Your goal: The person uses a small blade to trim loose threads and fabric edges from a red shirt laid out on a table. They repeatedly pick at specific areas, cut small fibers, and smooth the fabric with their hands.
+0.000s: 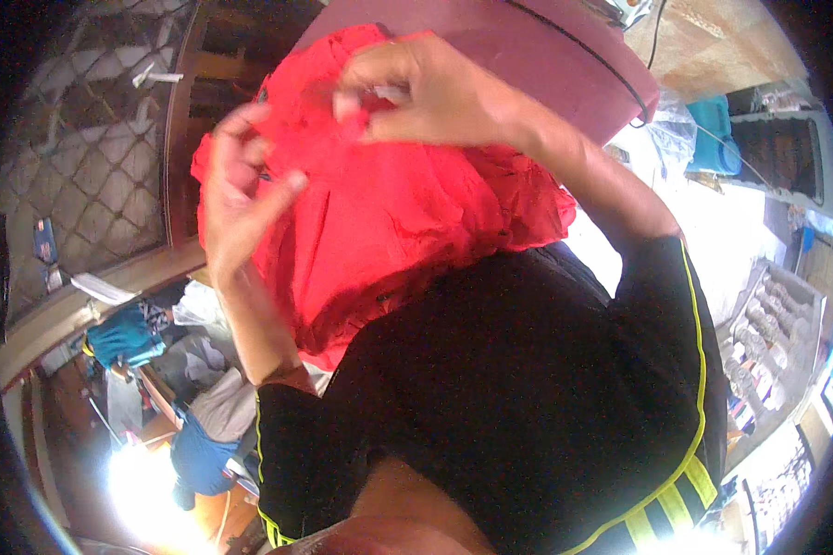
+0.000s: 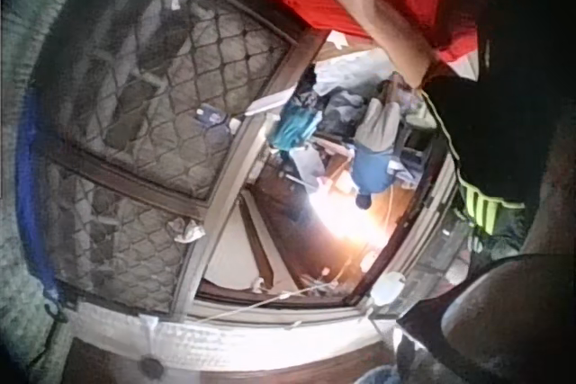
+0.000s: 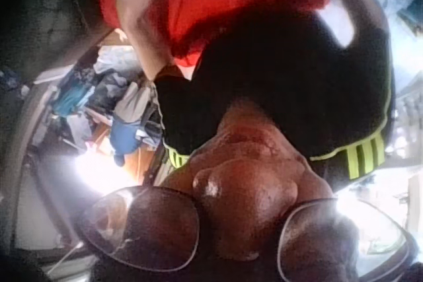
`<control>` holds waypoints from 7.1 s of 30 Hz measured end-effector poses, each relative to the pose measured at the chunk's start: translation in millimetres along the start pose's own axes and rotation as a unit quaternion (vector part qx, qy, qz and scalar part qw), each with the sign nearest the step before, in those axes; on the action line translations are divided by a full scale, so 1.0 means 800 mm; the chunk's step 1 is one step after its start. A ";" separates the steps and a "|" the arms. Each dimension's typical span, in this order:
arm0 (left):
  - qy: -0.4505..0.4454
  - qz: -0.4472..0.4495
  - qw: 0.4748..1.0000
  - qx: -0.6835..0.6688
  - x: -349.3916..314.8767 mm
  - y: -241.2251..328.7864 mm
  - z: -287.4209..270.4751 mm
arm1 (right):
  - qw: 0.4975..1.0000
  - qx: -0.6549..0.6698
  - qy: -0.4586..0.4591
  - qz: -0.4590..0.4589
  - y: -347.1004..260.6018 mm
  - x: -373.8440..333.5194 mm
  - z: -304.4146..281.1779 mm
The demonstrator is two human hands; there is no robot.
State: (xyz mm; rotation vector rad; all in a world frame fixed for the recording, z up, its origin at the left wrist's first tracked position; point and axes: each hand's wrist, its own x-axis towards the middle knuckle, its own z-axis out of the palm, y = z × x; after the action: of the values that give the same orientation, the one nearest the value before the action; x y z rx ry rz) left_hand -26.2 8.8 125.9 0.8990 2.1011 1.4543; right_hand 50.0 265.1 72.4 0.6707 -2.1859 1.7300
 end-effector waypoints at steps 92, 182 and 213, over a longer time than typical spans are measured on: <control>0.429 0.075 0.895 0.099 -0.123 -0.112 0.182 | 0.953 -0.175 -0.241 0.045 -0.034 -0.015 0.051; 0.268 0.072 0.929 0.244 -0.207 -0.028 0.095 | 0.946 -0.229 -0.222 -0.058 -0.016 0.023 0.066; 0.384 0.134 0.890 0.206 -0.139 -0.112 0.145 | 0.893 -0.322 -0.292 -0.120 -0.029 -0.011 0.073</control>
State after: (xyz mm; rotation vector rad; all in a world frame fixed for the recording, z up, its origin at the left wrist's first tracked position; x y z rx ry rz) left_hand 104.9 -16.8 -0.8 0.8681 3.0608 1.7281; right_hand 73.5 206.0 73.4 1.3044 -2.6784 0.6303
